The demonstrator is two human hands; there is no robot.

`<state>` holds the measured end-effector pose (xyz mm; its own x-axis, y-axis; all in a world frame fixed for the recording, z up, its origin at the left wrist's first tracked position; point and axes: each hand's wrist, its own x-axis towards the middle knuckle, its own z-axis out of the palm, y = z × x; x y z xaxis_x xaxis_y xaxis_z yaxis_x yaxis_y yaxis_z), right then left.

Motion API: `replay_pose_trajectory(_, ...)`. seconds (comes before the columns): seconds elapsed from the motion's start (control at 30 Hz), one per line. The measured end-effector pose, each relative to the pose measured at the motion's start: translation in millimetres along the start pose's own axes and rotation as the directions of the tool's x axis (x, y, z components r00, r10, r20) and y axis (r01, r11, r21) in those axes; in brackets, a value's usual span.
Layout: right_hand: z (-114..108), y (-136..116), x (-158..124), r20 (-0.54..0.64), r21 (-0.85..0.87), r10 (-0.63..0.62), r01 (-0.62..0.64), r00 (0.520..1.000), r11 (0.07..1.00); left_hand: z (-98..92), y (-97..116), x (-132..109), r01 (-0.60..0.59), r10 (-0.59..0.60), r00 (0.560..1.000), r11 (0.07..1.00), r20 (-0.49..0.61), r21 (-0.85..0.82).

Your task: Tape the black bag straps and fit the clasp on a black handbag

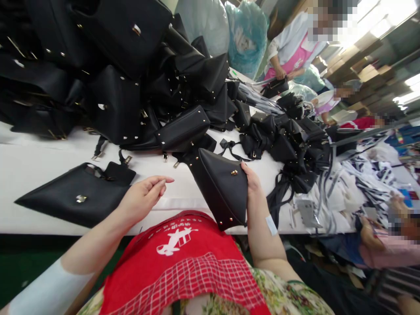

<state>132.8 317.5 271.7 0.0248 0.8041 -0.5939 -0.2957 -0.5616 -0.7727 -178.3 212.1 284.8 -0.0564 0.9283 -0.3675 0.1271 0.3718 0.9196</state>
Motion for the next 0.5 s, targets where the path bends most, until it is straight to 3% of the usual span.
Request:
replay_pose_trajectory(0.13,9.7,-0.9,-5.6,0.041,0.005,-0.040,0.040,0.998,0.999,5.6,-3.1,-2.1,0.001,-0.003,0.999,0.999,0.048,0.039)
replay_pose_trajectory(0.23,16.8,-1.9,-9.8,0.043,-0.038,-0.199,0.201,0.979,0.979,6.3,-6.1,-5.1,-0.002,-0.003,0.997,0.997,0.071,0.072)
replay_pose_trajectory(0.4,33.1,2.2,-21.1,0.110,-0.159,-0.471,0.483,0.875,0.861,2.4,-9.2,-7.6,-0.019,0.009,0.999,0.978,0.048,0.208)
replay_pose_trajectory(0.5,37.9,2.0,-31.3,0.166,-0.376,-0.612,0.623,0.773,0.686,0.8,-7.9,-7.3,-0.050,0.045,0.999,0.963,0.024,0.267)
